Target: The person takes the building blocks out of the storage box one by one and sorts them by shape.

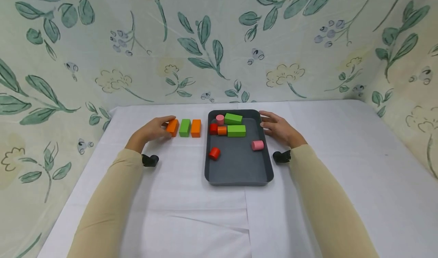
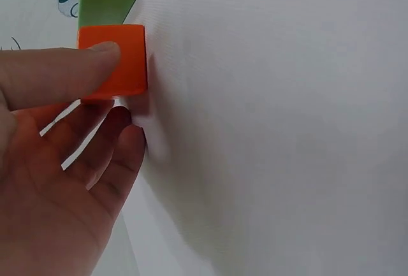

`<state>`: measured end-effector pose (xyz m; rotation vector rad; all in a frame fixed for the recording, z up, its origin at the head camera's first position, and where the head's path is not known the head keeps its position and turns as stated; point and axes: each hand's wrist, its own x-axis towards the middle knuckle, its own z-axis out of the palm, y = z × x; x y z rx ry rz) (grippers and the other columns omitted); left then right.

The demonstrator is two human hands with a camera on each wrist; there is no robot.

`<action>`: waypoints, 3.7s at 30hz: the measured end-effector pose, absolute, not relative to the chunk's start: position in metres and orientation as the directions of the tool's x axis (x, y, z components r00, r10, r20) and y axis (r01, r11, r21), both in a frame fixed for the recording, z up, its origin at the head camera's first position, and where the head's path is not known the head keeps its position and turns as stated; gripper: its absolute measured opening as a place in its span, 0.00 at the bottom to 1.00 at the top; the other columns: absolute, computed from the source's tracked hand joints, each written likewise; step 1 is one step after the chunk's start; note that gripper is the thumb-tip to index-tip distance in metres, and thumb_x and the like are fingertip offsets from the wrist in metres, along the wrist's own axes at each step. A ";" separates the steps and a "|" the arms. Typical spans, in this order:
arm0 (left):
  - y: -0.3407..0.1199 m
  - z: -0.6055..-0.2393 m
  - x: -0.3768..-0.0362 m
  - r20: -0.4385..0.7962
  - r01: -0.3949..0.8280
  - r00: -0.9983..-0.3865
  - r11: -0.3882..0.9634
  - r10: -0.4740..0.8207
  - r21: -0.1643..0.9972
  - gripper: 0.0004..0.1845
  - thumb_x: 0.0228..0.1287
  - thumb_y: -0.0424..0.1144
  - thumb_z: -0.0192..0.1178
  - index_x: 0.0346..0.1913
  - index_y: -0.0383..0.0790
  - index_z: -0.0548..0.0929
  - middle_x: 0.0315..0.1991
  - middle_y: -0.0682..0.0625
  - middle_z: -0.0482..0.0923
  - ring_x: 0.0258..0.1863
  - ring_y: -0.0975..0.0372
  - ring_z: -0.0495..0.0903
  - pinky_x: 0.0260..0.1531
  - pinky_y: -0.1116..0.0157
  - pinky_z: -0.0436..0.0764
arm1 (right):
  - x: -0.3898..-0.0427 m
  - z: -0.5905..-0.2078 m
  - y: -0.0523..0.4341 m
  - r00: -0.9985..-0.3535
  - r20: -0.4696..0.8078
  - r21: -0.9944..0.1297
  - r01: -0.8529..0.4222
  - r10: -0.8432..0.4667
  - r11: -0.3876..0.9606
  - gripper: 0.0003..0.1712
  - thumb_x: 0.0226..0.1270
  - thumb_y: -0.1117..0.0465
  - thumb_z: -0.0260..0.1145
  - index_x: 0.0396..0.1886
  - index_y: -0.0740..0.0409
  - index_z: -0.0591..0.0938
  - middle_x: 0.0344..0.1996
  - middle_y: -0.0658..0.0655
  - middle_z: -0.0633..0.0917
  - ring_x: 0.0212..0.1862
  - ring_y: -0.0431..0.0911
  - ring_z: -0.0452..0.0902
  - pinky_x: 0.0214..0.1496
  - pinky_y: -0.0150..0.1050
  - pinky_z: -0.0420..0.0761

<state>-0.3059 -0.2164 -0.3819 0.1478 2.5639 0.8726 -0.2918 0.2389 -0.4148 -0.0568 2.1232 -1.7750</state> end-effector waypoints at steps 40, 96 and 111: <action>-0.036 -0.319 -0.279 0.045 0.551 -0.788 0.670 0.614 0.498 0.19 0.71 0.37 0.52 0.61 0.38 0.80 0.59 0.45 0.81 0.57 0.54 0.79 0.61 0.58 0.78 | -0.292 -0.411 0.239 -0.925 -0.275 -0.951 0.221 -0.261 0.217 0.38 0.76 0.63 0.53 0.80 0.43 0.51 0.81 0.58 0.50 0.80 0.55 0.51 0.80 0.53 0.58; 0.006 -0.367 -0.280 -0.167 0.540 -0.792 0.800 0.588 0.261 0.29 0.61 0.39 0.65 0.67 0.48 0.74 0.69 0.50 0.68 0.61 0.56 0.71 0.66 0.58 0.76 | -0.290 -0.410 0.236 -0.928 -0.292 -0.939 0.232 -0.232 0.252 0.38 0.76 0.63 0.54 0.80 0.40 0.53 0.81 0.56 0.51 0.80 0.55 0.52 0.79 0.54 0.60; 0.012 -0.367 -0.274 -0.175 0.554 -0.781 0.794 0.600 0.251 0.30 0.62 0.44 0.66 0.67 0.47 0.72 0.64 0.50 0.73 0.61 0.57 0.70 0.67 0.58 0.75 | -0.282 -0.398 0.229 -0.951 -0.253 -0.921 0.180 -0.178 0.347 0.37 0.74 0.64 0.55 0.79 0.49 0.56 0.79 0.59 0.57 0.76 0.57 0.60 0.74 0.54 0.69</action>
